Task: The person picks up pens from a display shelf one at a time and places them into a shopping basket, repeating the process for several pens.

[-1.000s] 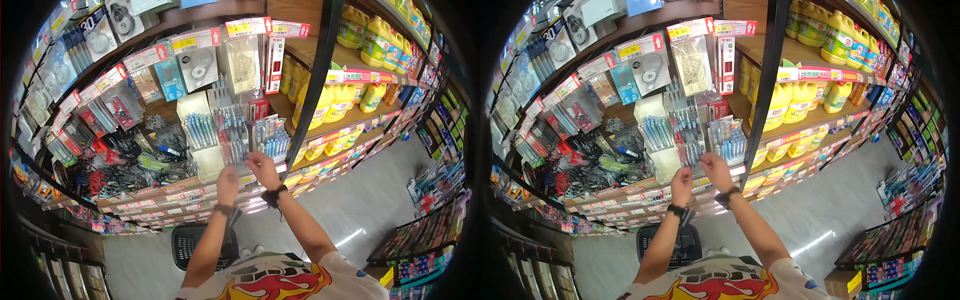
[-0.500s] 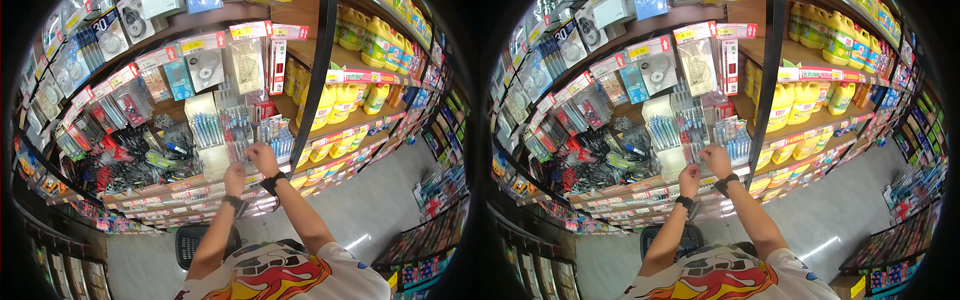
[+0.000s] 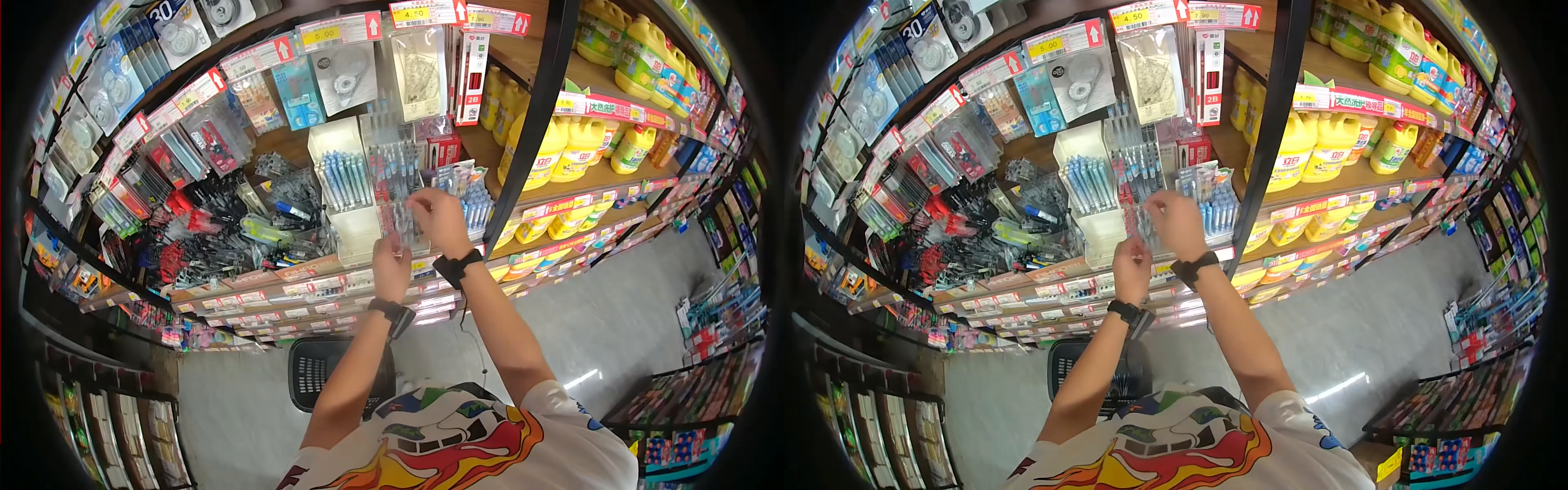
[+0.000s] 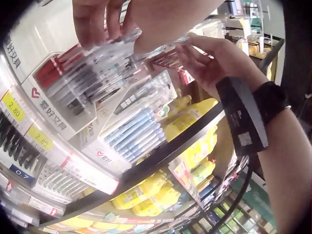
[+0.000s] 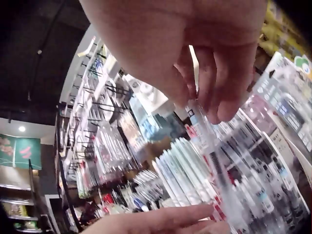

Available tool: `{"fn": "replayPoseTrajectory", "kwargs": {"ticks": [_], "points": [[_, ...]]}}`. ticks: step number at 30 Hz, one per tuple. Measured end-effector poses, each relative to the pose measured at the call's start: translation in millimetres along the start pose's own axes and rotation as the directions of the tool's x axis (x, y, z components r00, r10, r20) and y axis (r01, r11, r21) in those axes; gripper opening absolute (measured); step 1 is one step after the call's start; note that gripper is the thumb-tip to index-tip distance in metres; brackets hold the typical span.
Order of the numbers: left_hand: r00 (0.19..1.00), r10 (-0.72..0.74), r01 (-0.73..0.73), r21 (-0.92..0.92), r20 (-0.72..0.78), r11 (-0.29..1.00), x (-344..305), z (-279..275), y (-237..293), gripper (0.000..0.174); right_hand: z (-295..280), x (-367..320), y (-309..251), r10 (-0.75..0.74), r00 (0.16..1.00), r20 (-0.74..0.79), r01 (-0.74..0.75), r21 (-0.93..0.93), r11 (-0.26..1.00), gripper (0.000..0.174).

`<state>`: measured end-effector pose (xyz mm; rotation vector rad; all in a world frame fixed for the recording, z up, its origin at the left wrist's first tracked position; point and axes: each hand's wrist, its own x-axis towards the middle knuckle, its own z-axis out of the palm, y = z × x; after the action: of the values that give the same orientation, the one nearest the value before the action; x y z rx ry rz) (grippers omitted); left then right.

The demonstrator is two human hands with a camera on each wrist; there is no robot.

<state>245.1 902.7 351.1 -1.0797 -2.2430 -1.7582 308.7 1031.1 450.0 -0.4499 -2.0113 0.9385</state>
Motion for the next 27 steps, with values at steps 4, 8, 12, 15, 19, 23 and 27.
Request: {"fn": "replayPoseTrajectory", "kwargs": {"ticks": [4,8,12,15,19,23,27], "points": [[0.993,0.112,-0.111,0.028,-0.048,0.993,1.9,-16.5,27.9,0.021,-24.7,-2.7,-32.2,0.035,0.999,0.030,-0.039,0.146,0.989,0.015],[0.890,-0.343,0.419,-0.241,0.300,0.875,-21.0,-46.7,45.0,0.020,-27.6,-18.6,-19.6,0.161,0.980,0.116,-0.185,0.229,0.956,0.018],[0.668,-0.331,0.744,-0.599,0.667,0.296,-83.3,-72.2,17.4,0.027,-10.8,-63.6,9.4,0.394,0.805,0.443,-0.584,0.475,0.658,0.016],[0.498,-0.384,0.812,-0.573,0.778,-0.108,-138.1,-85.8,-9.6,0.038,16.9,-124.2,31.2,0.387,0.589,0.710,-0.808,0.503,0.307,0.024],[0.285,-0.416,0.688,-0.487,0.863,-0.539,-204.9,-117.5,-28.3,0.041,69.4,-212.4,64.8,0.350,0.471,0.810,-0.875,0.481,0.064,0.031],[0.234,-0.558,0.715,-0.530,0.796,-0.456,-222.4,-155.3,-46.3,0.036,137.0,-266.3,53.0,0.484,0.304,0.820,-0.931,0.365,-0.033,0.031],[0.317,-0.733,0.904,-0.426,0.601,0.041,-253.8,-204.3,-117.8,0.030,199.2,-294.3,37.0,0.598,0.313,0.738,-0.935,0.132,0.328,0.024]]}}
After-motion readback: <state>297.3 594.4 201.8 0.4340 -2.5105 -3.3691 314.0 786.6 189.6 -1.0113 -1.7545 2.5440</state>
